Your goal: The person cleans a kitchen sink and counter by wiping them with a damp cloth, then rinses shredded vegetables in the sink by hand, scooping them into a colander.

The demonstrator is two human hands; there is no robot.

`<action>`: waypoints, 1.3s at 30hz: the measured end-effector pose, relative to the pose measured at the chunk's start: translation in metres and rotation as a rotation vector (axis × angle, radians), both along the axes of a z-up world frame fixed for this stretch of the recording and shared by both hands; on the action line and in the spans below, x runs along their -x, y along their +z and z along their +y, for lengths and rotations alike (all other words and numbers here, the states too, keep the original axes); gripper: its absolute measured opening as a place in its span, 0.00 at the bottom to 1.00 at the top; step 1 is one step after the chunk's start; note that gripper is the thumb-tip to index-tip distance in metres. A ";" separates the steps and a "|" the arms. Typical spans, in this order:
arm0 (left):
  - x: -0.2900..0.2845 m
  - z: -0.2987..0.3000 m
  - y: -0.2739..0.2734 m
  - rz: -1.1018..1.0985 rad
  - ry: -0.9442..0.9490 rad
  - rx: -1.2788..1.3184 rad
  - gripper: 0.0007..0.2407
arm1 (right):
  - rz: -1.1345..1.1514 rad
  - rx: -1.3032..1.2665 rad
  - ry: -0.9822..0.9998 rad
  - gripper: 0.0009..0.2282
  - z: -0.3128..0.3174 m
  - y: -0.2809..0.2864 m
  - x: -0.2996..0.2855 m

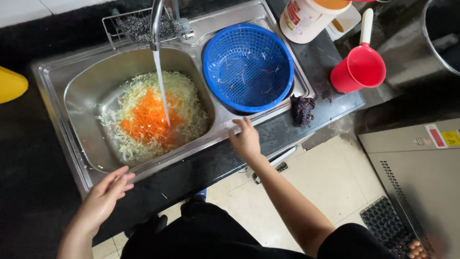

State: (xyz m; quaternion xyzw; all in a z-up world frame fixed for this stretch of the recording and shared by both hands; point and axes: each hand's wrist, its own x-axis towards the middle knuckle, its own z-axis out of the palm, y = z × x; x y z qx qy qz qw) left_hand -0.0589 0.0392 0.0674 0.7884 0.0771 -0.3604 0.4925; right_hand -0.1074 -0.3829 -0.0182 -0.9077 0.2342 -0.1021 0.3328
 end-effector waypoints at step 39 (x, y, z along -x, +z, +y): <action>-0.037 0.100 -0.119 -0.823 0.283 -0.835 0.25 | 0.612 -1.869 -0.284 0.12 0.058 -0.121 -0.316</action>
